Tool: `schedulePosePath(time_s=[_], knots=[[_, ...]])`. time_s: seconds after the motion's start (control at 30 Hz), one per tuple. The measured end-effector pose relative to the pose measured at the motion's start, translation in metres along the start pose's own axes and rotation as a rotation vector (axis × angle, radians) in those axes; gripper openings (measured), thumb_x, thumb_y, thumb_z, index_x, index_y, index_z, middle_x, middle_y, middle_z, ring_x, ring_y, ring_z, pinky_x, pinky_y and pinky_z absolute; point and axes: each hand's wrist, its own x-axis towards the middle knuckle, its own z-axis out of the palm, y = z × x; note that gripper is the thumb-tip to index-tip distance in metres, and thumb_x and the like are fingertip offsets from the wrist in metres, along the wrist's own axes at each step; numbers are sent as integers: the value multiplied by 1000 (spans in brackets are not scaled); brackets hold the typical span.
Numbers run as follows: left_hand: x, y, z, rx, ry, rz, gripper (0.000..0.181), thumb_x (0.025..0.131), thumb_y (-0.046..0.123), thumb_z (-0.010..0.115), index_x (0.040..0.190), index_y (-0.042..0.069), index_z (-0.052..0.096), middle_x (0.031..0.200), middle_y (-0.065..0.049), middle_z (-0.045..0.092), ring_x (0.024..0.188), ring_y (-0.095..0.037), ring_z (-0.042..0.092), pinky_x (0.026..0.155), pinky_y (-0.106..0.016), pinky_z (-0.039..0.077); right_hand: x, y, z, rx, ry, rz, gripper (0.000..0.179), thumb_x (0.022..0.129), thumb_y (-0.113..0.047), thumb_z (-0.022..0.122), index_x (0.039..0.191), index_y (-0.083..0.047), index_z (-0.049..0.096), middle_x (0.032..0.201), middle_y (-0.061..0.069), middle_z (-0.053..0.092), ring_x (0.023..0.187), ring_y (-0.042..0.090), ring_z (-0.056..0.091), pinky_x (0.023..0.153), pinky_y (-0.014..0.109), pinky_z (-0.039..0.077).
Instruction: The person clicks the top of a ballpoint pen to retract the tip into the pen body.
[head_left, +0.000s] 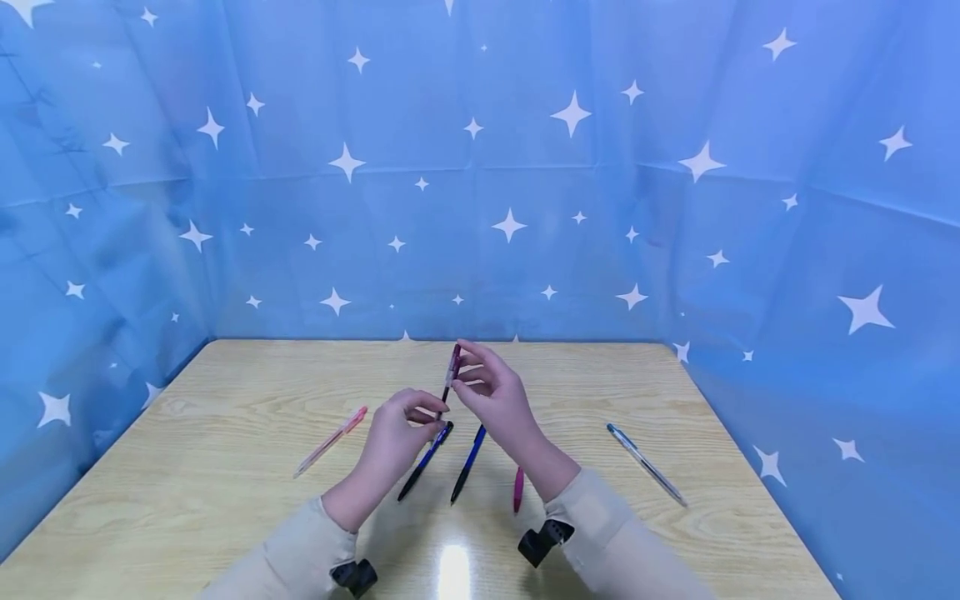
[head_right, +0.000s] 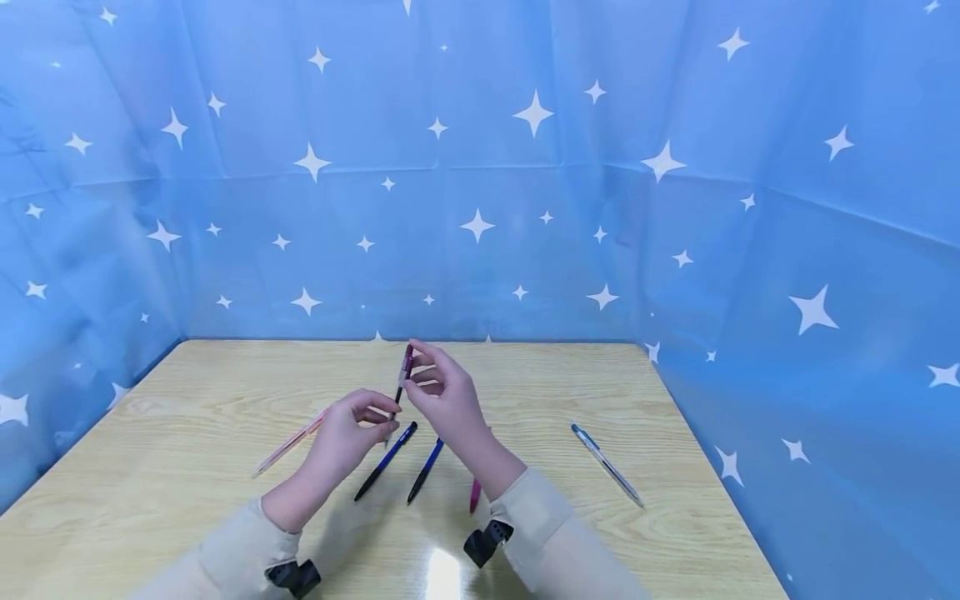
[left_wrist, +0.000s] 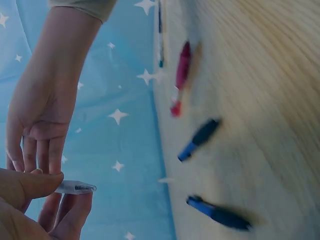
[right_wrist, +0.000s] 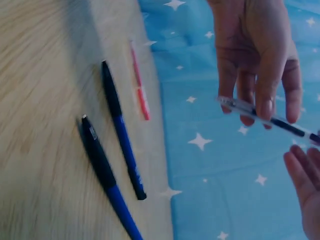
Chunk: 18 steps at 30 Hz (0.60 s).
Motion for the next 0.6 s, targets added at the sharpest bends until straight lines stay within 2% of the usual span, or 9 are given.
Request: schedulePosePath(time_s=[0.17,0.33,0.47,0.6], knots=[[-1,-15,-12,36,-20,-46,22,81,-9,73,96,7,72,98,-5,67,79,-19,67,61,-30,55,3,13,5,-223,-92,-28,64,90,-11,71,147,-19,43,121,6,59,103,21,61,91,39,51],[-3,-34,-27,98,-27,-102,27,79,-10,74,98,9,73,93,-8,68,74,-16,67,58,-29,54,3,21,10,-410,-203,-21,74,88,-19,75,151,-17,35,131,6,51,115,24,54,98,44,45],[-4,-48,-37,147,-44,-138,28,79,-11,73,100,8,72,92,-10,68,76,-20,68,58,-30,54,2,26,13,-553,-277,26,75,88,-29,74,151,-18,35,137,6,48,124,25,48,101,44,42],[-3,-59,-45,207,-51,-156,31,79,-11,74,104,7,71,92,-8,67,79,-24,69,59,-31,55,0,29,17,-722,-375,36,71,89,-39,71,150,-20,39,144,5,43,132,26,40,106,47,37]])
